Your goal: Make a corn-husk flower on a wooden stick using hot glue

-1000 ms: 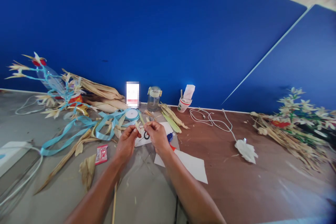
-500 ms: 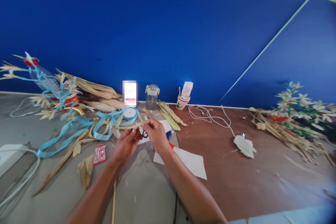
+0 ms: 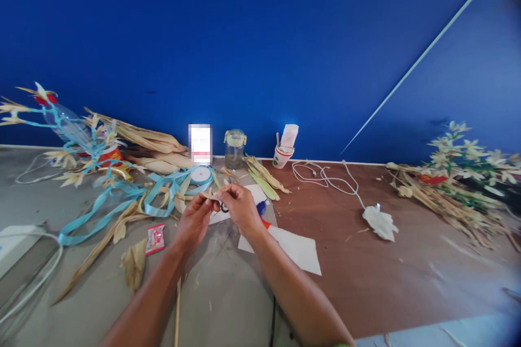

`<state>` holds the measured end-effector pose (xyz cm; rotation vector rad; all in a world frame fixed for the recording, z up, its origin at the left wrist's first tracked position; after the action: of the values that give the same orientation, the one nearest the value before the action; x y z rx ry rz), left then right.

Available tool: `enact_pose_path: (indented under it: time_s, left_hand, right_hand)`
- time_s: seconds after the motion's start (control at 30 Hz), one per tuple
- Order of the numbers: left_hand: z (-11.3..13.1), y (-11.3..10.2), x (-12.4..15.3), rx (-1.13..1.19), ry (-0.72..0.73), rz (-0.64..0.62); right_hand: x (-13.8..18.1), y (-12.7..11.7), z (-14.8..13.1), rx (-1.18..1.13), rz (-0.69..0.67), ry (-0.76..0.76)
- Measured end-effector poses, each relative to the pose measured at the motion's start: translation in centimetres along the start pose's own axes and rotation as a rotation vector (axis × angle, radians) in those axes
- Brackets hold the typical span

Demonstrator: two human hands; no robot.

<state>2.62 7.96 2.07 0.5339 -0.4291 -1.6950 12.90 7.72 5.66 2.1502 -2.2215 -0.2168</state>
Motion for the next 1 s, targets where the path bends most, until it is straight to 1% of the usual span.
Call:
enact_pose_path:
  time_s: [0.07, 0.3, 0.5, 0.7, 0.8, 0.93, 1.0]
  left_hand:
    - [0.0, 0.0, 0.0, -0.016, -0.005, 0.000]
    - [-0.4, -0.2, 0.0, -0.006, -0.026, 0.008]
    - [-0.6, -0.6, 0.0, 0.001, -0.012, 0.043]
    - [-0.1, -1.0, 0.0, 0.020, 0.022, 0.115]
    - [0.0, -0.8, 0.0, 0.067, 0.017, 0.080]
    - [-0.2, -0.2, 0.0, 0.131, -0.032, -0.018]
    - [-0.3, 0.1, 0.0, 0.144, -0.060, -0.060]
  right_hand:
    - [0.0, 0.1, -0.1, -0.024, -0.003, 0.010]
    - [0.0, -0.7, -0.1, 0.003, 0.064, 0.030]
    - [-0.2, -1.0, 0.3, 0.036, 0.088, 0.009]
    - [-0.1, -1.1, 0.2, 0.083, 0.089, -0.001]
    - [0.0, -0.8, 0.3, 0.034, 0.076, 0.032]
    - [0.1, 0.1, 0.5, -0.115, 0.005, 0.089]
    - [0.1, 0.2, 0.6, -0.135, 0.005, 0.111]
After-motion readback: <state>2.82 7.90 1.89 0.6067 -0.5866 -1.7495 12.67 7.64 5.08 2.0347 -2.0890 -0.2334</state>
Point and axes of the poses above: each hand's wrist, its own x-axis away from the middle knuckle, its own y-axis out of the palm, z = x × y, the point moved 9 cm from there along -x, towards the middle knuckle, and after that the axes turned 1 degree about y, right-handed, at the moved point
